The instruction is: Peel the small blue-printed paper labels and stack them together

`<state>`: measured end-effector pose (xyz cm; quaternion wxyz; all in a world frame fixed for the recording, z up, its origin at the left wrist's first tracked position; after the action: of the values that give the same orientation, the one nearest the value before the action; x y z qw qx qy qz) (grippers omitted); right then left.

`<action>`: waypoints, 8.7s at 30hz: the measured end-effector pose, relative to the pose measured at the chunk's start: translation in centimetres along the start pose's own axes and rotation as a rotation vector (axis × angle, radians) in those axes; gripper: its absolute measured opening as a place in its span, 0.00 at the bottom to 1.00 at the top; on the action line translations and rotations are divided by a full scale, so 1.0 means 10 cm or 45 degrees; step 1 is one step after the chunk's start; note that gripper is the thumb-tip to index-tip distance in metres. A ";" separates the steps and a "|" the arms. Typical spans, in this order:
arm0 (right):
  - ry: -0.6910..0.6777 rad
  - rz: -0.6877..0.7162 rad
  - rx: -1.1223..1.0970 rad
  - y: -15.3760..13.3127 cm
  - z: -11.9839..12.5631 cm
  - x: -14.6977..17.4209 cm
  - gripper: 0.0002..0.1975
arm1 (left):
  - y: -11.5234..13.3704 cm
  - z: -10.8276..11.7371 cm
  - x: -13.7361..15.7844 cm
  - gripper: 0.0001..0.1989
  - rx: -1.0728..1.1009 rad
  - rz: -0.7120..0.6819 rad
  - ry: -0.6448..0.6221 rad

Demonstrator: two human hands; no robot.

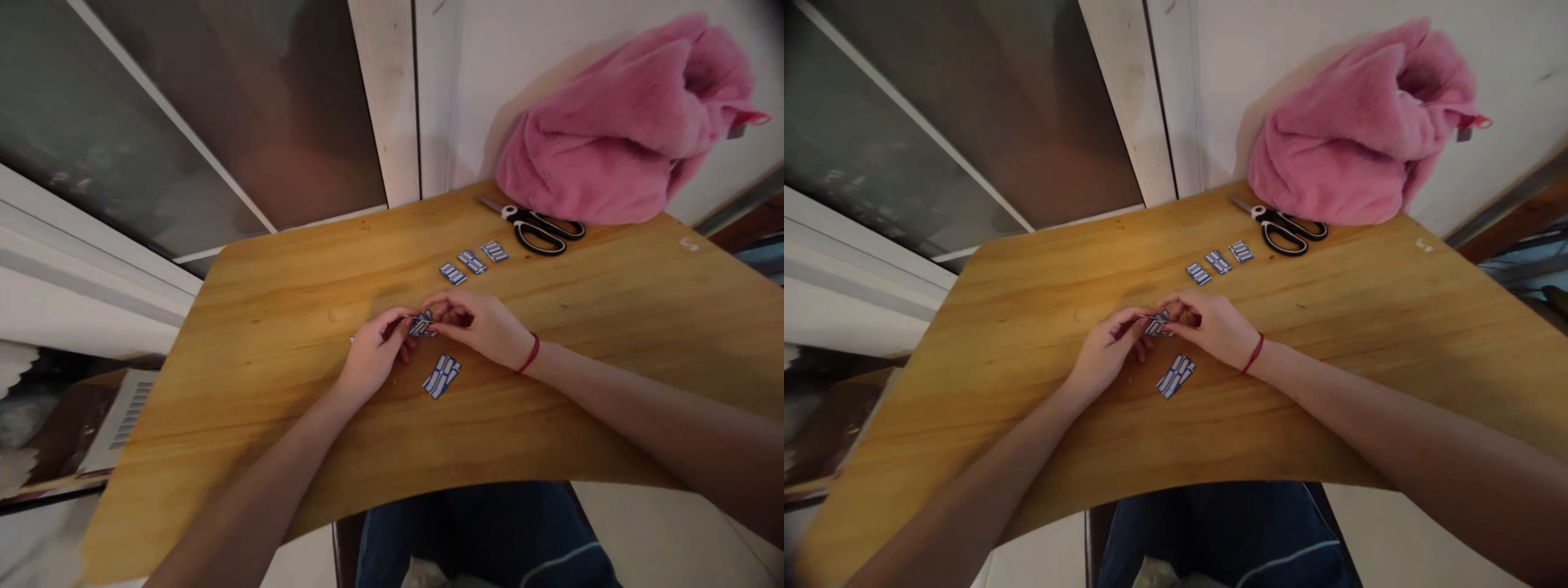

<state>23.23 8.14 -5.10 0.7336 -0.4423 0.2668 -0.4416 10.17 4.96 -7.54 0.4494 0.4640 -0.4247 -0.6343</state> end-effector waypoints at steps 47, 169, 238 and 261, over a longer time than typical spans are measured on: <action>-0.087 0.068 0.572 0.01 -0.09 0.04 0.09 | 0.22 -0.06 0.00 0.06 -0.614 -0.225 -0.150; -0.648 0.165 0.385 -0.14 -0.26 0.18 0.02 | 0.13 0.66 -0.02 0.07 -0.672 0.146 -0.332; -0.197 -0.158 0.219 0.08 0.09 -0.02 0.08 | 0.05 0.02 0.07 0.12 -0.211 0.028 -0.293; -0.290 -0.261 0.250 0.13 0.09 -0.04 0.10 | 0.16 -0.05 0.07 0.04 -0.525 -0.098 -0.368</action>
<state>24.30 9.13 -5.88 0.7500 -0.4405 0.0911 -0.4850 10.80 3.81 -6.30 0.4445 0.2830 -0.3283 -0.7839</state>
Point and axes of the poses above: each hand's wrist, its own x-axis away from the middle knuckle, its own z-axis out of the back of the hand, y = z × x, the point moved 8 cm from there along -x, towards the middle knuckle, and after that the axes turned 15 degrees about -z, right-handed, at the moved point
